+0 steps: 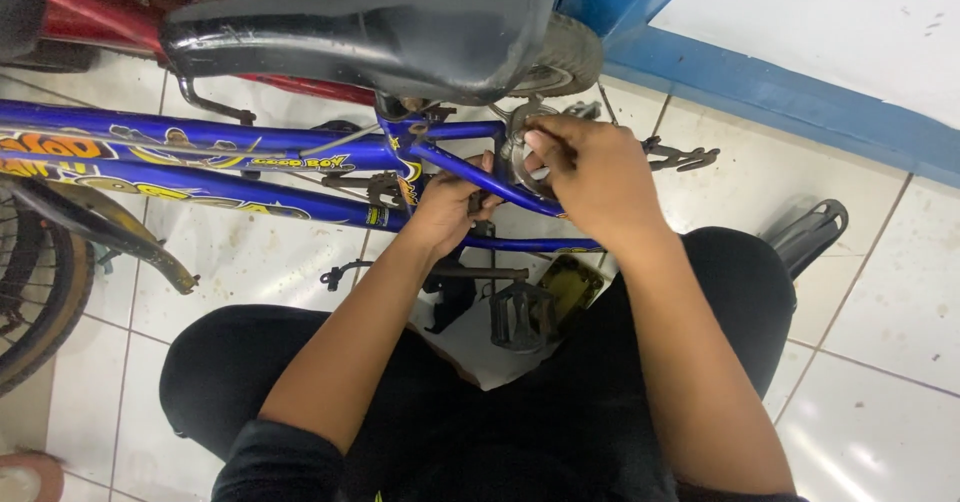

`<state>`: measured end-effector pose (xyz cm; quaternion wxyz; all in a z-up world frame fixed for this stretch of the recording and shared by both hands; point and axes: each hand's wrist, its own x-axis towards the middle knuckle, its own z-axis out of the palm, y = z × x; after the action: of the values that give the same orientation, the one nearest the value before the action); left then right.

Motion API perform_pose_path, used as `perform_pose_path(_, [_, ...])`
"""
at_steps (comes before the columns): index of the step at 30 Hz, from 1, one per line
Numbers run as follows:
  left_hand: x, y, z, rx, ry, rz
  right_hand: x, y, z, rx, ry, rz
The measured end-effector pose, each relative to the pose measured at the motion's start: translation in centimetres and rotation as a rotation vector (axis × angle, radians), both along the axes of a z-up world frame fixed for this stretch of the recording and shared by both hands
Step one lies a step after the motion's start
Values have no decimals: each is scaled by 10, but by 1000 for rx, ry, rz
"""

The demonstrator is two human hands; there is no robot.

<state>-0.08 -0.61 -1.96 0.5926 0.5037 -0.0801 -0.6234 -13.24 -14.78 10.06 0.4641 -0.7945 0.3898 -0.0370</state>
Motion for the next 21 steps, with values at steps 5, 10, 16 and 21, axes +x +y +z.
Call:
perform_pose_path(5, [4, 1, -25, -49, -62, 13, -1, 13, -8, -99, 58, -39])
perform_pose_path(10, [5, -3, -28, -66, -25, 23, -5, 3, -1, -91, -73, 29])
perform_pose_path(16, [0, -18, 21, -41, 130, -64, -8, -3, 11, -81, 4, 126])
perform_pose_path(21, [6, -13, -6, 10, 117, -39, -14, -1, 11, -135, 54, 214])
